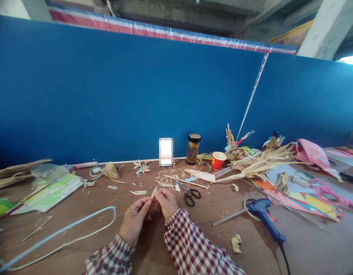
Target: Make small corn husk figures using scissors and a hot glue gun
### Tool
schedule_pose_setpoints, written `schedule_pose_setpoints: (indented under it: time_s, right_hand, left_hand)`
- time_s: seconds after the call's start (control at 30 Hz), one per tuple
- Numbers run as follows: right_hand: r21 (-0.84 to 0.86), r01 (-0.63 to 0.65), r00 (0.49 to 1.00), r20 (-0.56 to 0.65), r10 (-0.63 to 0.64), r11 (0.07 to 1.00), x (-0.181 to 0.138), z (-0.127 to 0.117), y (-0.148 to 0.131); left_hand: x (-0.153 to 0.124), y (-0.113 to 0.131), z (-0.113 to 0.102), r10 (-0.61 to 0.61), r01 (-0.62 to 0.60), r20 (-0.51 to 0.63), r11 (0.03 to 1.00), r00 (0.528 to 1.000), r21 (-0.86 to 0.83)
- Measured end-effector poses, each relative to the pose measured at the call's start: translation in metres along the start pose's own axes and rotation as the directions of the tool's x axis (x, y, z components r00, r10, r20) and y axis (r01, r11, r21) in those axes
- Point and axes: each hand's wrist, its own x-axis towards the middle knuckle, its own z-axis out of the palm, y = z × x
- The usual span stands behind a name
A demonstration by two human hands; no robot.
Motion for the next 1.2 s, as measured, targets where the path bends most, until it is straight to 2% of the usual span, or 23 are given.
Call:
schedule_pose_setpoints:
  time_s: [0.3, 0.6, 0.8, 1.0, 1.2]
  right_hand:
    - [-0.031, -0.018, 1.0, -0.019, 0.018, 0.999, 0.001, -0.001, 0.001]
    - [0.065, -0.075, 0.996, 0.045, 0.072, 0.995, -0.002, 0.002, -0.004]
    - [0.021, -0.042, 0.999, 0.01, 0.041, 0.999, 0.001, 0.0, 0.001]
    - [0.016, -0.021, 0.999, -0.027, 0.022, 1.0, 0.001, 0.0, 0.001]
    - [-0.009, 0.0, 0.999, -0.034, 0.0, 1.0, -0.001, 0.001, -0.001]
  left_hand:
    - [-0.004, 0.005, 0.002, 0.043, -0.044, 0.025, 0.998, 0.999, 0.033]
    - [-0.005, 0.008, 0.003, 0.076, -0.079, 0.038, 0.995, 0.996, 0.059]
    - [-0.001, 0.003, 0.002, -0.028, 0.027, -0.01, 0.996, 1.0, -0.085]
    - [-0.002, 0.011, 0.004, -0.161, 0.145, -0.043, 0.958, 0.986, -0.247]
    - [-0.002, 0.019, 0.004, -0.279, 0.265, 0.008, 0.901, 0.96, -0.345]
